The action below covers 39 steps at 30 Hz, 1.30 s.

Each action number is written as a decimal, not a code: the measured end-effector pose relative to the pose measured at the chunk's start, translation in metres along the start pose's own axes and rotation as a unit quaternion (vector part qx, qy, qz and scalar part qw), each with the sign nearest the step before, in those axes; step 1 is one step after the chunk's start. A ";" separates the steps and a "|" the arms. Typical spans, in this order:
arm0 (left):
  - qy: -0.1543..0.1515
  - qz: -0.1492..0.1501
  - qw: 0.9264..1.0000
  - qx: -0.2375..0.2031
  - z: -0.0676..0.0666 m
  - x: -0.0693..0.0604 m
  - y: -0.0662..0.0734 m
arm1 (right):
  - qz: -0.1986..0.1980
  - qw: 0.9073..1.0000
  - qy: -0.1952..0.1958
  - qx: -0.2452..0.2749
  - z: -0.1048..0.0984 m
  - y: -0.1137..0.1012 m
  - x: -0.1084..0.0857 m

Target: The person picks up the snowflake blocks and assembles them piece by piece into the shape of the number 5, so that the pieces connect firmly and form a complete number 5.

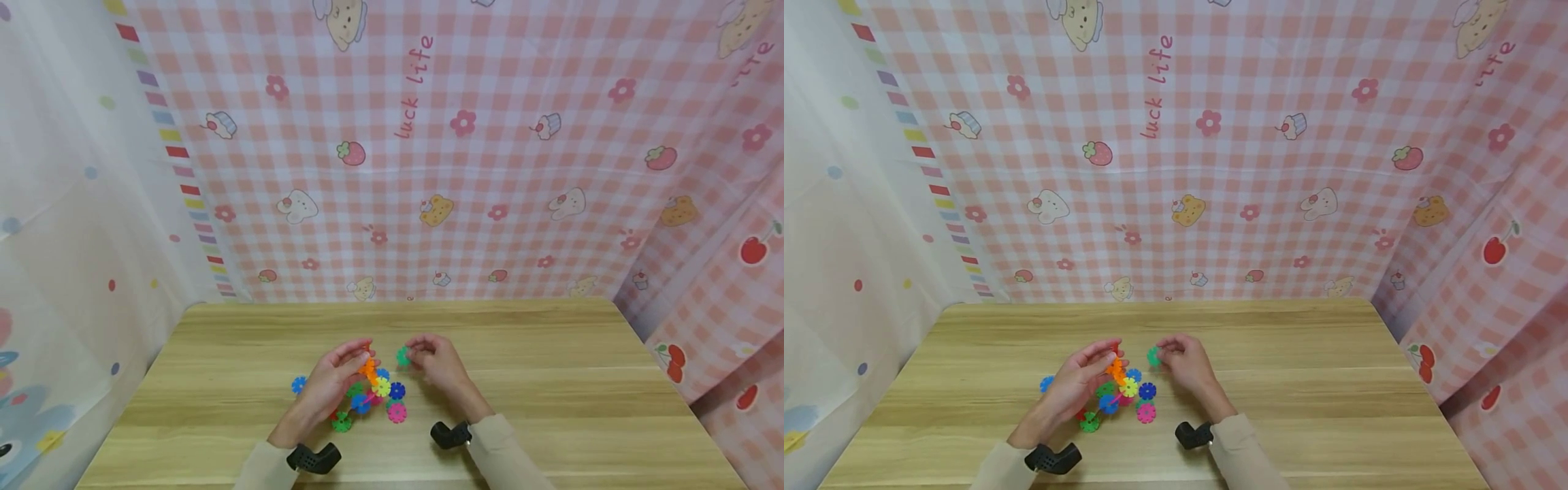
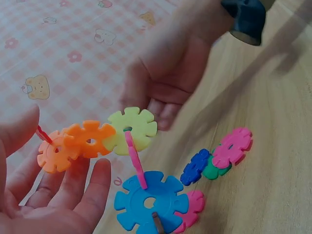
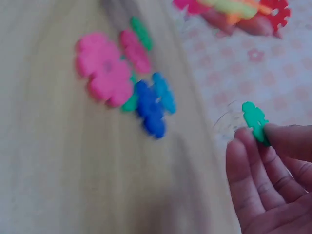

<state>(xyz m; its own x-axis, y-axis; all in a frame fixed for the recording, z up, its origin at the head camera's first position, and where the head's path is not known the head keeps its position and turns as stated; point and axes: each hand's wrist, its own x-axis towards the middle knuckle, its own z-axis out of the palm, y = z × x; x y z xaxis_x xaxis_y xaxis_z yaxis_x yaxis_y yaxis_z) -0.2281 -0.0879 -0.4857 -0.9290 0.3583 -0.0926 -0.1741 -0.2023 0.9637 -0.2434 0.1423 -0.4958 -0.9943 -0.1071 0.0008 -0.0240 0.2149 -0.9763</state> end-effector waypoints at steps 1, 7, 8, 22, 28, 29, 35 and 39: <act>0.002 0.002 1.000 0.002 0.000 0.000 -0.001 | -0.006 1.000 -0.004 0.012 0.000 -0.004 0.000; 0.017 0.006 1.000 0.013 0.003 0.001 -0.003 | -0.040 0.998 -0.020 0.039 0.002 -0.033 -0.004; 0.018 0.005 1.000 0.015 0.004 0.001 -0.003 | -0.042 0.998 -0.020 0.041 0.003 -0.036 -0.004; 0.029 0.015 0.999 0.035 0.011 0.001 -0.002 | -0.071 0.996 0.001 0.063 0.016 -0.048 0.001; 0.036 0.020 0.998 0.048 0.012 0.002 -0.003 | -0.076 0.995 0.002 0.062 0.018 -0.059 -0.005; 0.037 0.020 0.998 0.051 0.012 0.002 -0.003 | -0.077 0.995 -0.002 0.060 0.018 -0.062 -0.007; 0.046 0.016 0.997 0.065 0.013 0.002 -0.002 | -0.094 0.995 -0.015 0.036 0.019 -0.065 -0.010; 0.049 0.019 0.996 0.070 0.013 0.002 -0.001 | -0.101 0.994 -0.020 0.024 0.019 -0.056 -0.005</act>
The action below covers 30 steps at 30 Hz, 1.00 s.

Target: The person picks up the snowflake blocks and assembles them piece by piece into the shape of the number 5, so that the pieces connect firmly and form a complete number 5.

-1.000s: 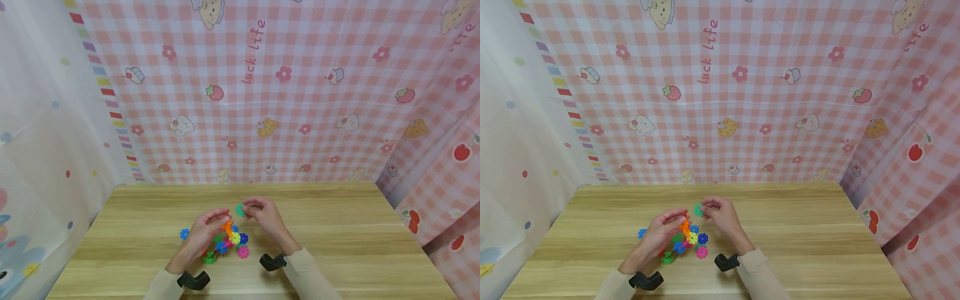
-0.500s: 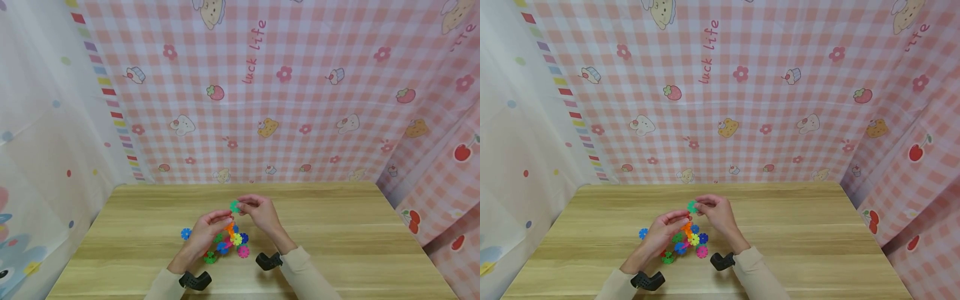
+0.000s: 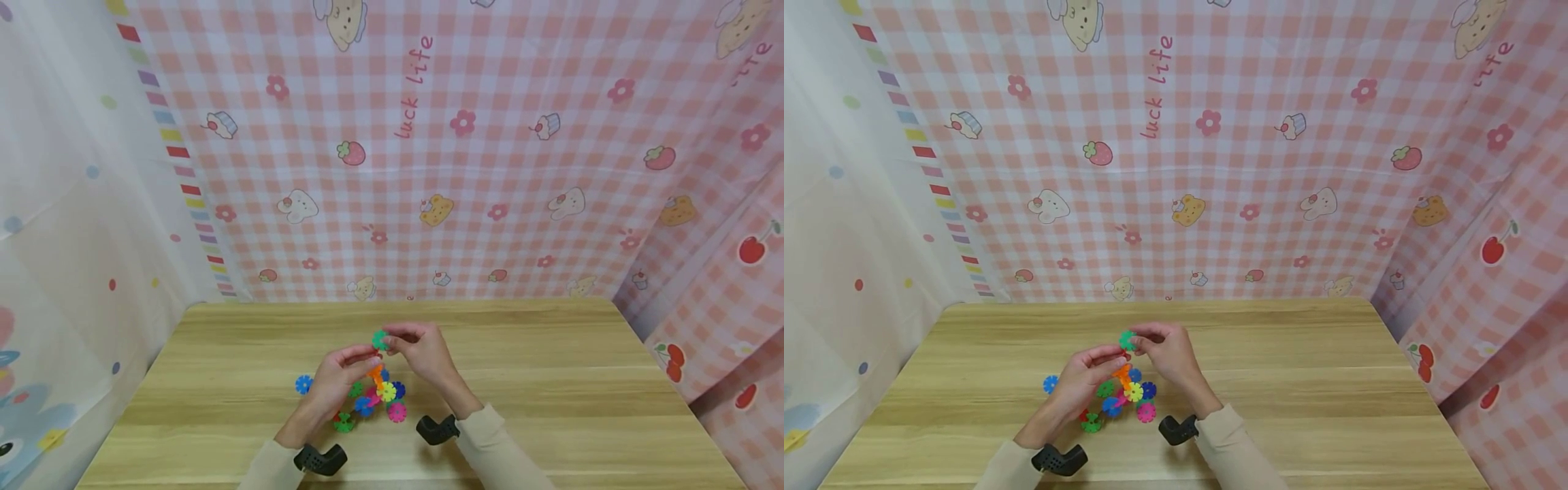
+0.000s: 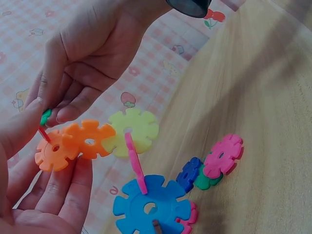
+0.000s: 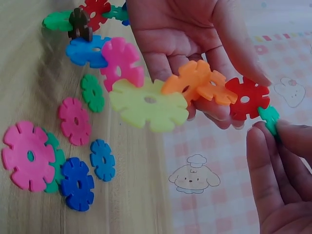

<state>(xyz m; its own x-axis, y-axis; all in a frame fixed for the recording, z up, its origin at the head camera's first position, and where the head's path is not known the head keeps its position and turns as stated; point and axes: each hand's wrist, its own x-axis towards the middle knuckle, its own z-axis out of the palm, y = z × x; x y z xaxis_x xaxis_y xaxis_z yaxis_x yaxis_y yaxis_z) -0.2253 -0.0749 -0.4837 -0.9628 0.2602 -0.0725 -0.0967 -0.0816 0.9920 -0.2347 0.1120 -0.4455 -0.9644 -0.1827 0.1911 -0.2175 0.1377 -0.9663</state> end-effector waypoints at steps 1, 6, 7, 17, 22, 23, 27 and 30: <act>0.000 0.002 1.000 0.002 0.000 0.000 0.000 | -0.003 1.000 -0.004 -0.003 0.000 0.001 0.000; -0.001 0.005 1.000 0.012 0.000 -0.001 0.001 | -0.010 0.999 -0.024 -0.028 -0.003 0.002 0.001; -0.002 0.005 1.000 0.014 0.000 -0.001 0.001 | -0.011 0.999 -0.028 -0.032 -0.004 0.002 0.001; -0.008 0.016 0.999 0.042 0.000 -0.003 0.004 | -0.030 0.995 -0.041 -0.090 -0.006 -0.004 0.000; -0.005 0.020 0.998 0.051 0.000 -0.003 0.004 | -0.044 0.992 -0.040 -0.109 -0.004 -0.003 -0.001; -0.003 0.020 0.998 0.051 0.001 -0.003 0.004 | -0.047 0.992 -0.038 -0.110 -0.004 -0.003 -0.001; 0.005 0.026 0.998 0.054 0.002 -0.003 0.005 | -0.053 0.992 -0.032 -0.109 -0.002 -0.002 -0.002; 0.009 0.028 0.998 0.054 0.002 -0.004 0.006 | -0.051 0.993 -0.027 -0.102 -0.001 0.000 -0.002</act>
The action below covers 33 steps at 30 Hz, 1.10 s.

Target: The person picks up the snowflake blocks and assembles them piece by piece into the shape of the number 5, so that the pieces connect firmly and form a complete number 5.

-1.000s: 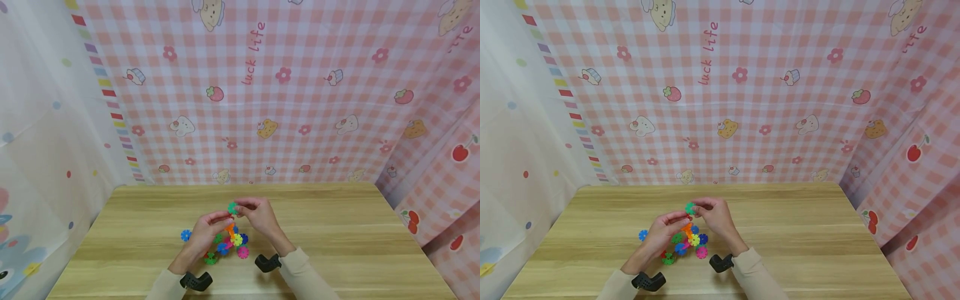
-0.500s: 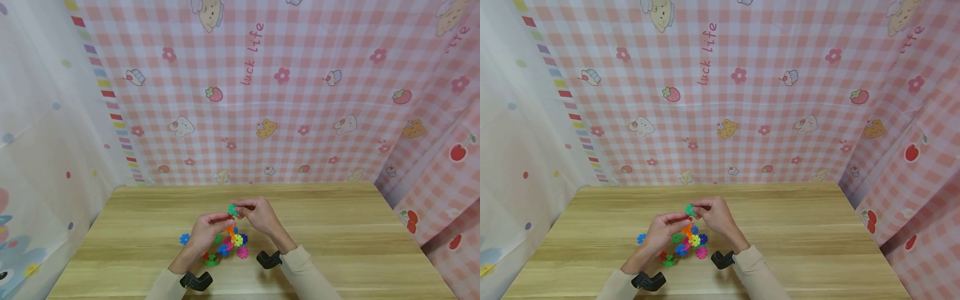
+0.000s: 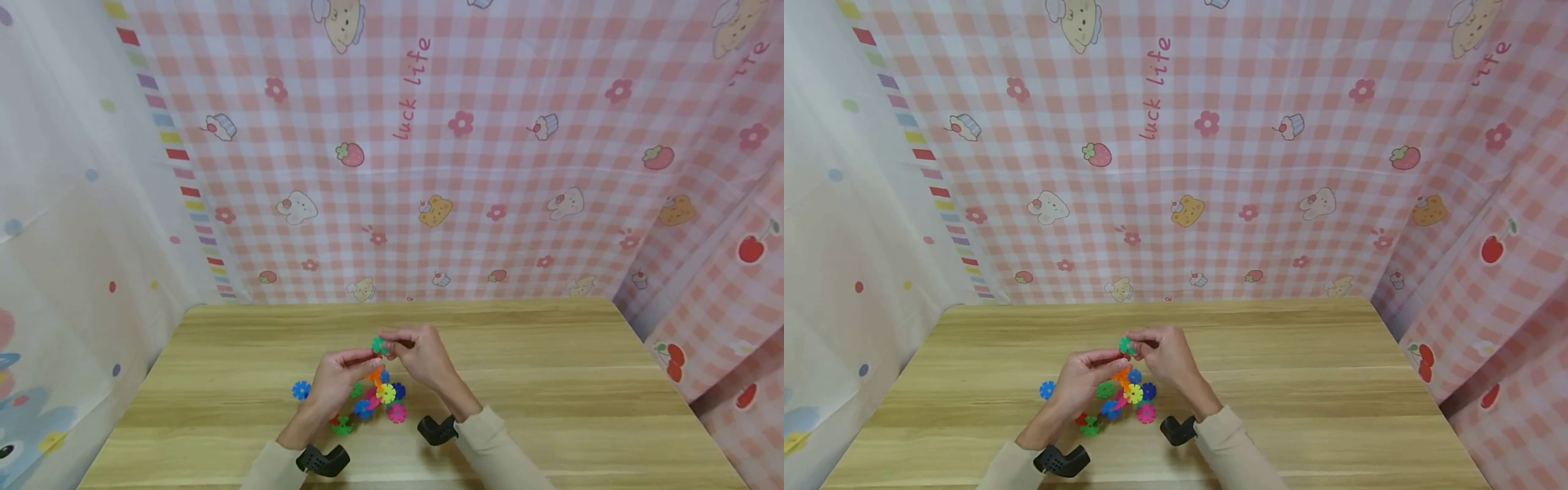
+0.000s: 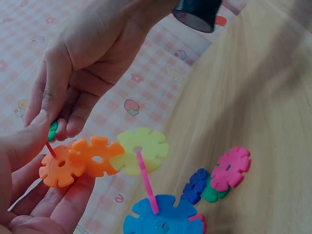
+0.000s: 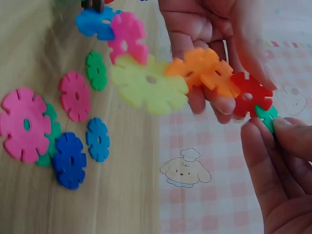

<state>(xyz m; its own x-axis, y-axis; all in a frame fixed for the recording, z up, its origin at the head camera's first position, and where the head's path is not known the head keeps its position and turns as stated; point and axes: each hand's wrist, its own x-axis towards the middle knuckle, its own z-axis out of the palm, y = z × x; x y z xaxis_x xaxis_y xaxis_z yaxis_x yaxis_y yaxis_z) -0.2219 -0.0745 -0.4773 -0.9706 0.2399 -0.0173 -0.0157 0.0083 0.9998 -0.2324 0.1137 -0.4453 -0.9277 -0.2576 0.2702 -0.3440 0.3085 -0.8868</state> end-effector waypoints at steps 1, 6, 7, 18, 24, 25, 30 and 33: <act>0.001 0.000 1.000 0.000 0.000 0.000 0.000 | 0.004 1.000 0.000 0.004 0.000 0.001 0.000; -0.003 -0.011 1.000 -0.002 -0.002 0.000 0.000 | 0.017 1.000 -0.003 0.022 0.001 0.004 0.000; -0.003 -0.014 1.000 -0.002 -0.002 0.000 -0.001 | 0.018 1.000 -0.004 0.024 0.001 0.004 0.000; -0.008 -0.019 1.000 -0.018 -0.004 0.001 0.000 | 0.025 0.999 -0.006 0.043 0.005 0.006 0.003; -0.024 -0.014 0.999 -0.021 -0.004 0.002 0.000 | 0.022 0.999 -0.014 0.046 0.004 -0.013 -0.001; -0.024 -0.015 0.999 -0.021 -0.004 0.002 0.000 | 0.021 0.999 -0.015 0.047 0.003 -0.017 -0.003; -0.018 -0.017 1.000 -0.016 -0.005 0.003 -0.001 | 0.013 0.998 -0.018 0.065 0.002 -0.030 -0.007; -0.021 -0.014 1.000 -0.014 -0.006 0.003 -0.002 | 0.013 0.997 -0.017 0.070 0.003 -0.030 -0.007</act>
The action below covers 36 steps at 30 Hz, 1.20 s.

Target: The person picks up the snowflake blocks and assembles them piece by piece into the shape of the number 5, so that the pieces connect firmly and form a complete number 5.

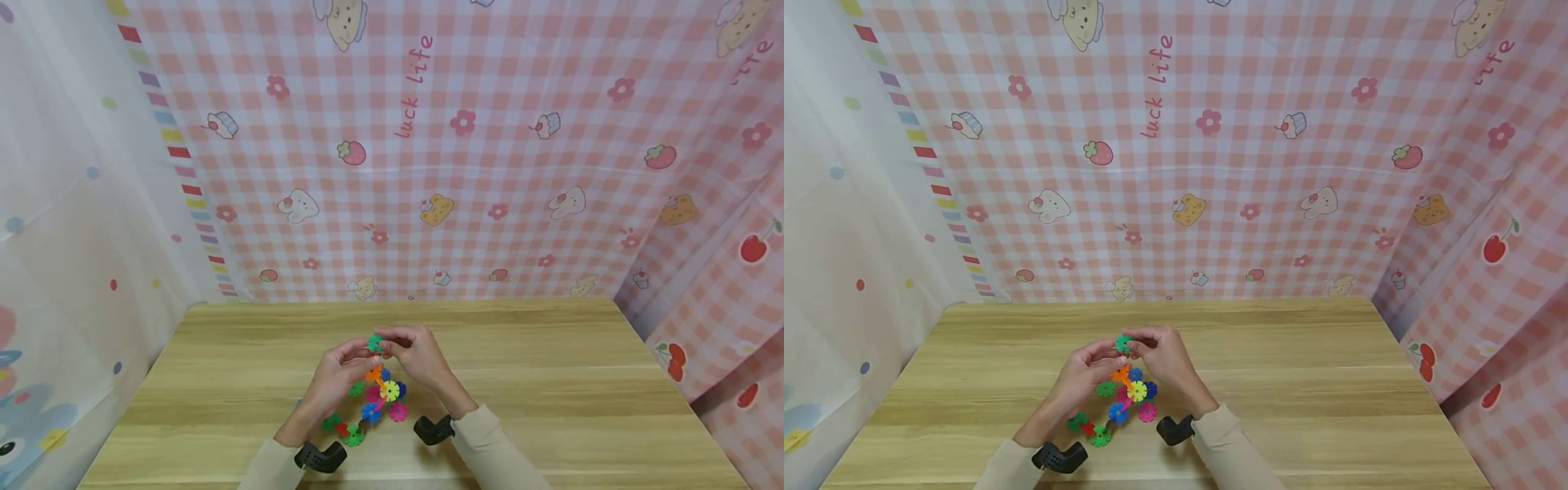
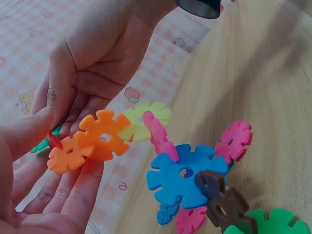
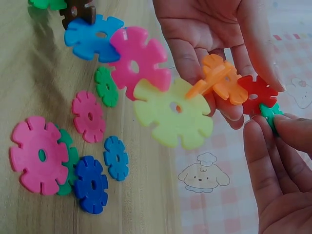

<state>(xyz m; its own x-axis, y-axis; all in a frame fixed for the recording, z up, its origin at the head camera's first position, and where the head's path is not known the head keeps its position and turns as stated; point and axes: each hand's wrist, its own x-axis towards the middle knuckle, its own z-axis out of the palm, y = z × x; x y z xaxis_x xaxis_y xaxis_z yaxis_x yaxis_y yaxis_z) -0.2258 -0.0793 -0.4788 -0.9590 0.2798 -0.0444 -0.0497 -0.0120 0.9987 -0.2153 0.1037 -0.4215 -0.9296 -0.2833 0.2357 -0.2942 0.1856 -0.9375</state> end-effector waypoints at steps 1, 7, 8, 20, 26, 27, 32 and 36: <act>-0.001 0.002 1.000 0.000 0.000 0.000 0.000 | 0.000 1.000 0.000 0.001 0.000 0.000 0.000; -0.004 -0.002 1.000 -0.003 -0.002 0.000 0.000 | 0.005 1.000 0.003 0.003 0.002 0.000 0.001; -0.003 -0.003 1.000 -0.002 -0.002 0.000 0.000 | 0.007 1.000 0.002 0.003 0.002 0.000 0.001; 0.013 -0.006 1.000 0.015 -0.005 -0.001 -0.001 | 0.036 0.999 0.019 0.009 0.003 0.037 0.010; 0.027 -0.012 0.999 0.014 -0.008 -0.002 0.002 | 0.031 0.999 0.028 0.025 0.000 0.049 0.011; 0.029 -0.014 0.999 0.013 -0.008 -0.002 0.002 | 0.033 0.999 0.028 0.027 -0.001 0.051 0.011; 0.037 -0.020 0.999 0.007 -0.012 -0.002 0.001 | 0.056 0.997 0.030 0.035 -0.004 0.058 0.011; 0.046 -0.019 0.999 0.009 -0.018 -0.003 0.001 | 0.080 0.996 0.026 0.016 -0.005 0.072 0.011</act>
<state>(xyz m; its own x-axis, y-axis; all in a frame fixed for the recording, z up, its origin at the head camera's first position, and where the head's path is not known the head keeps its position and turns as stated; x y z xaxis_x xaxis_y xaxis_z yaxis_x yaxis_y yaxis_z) -0.2282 -0.0969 -0.4785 -0.9782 0.1899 -0.0842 -0.0830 0.0144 0.9964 -0.2482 0.1187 -0.4850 -0.9744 -0.2035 0.0955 -0.1356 0.1936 -0.9717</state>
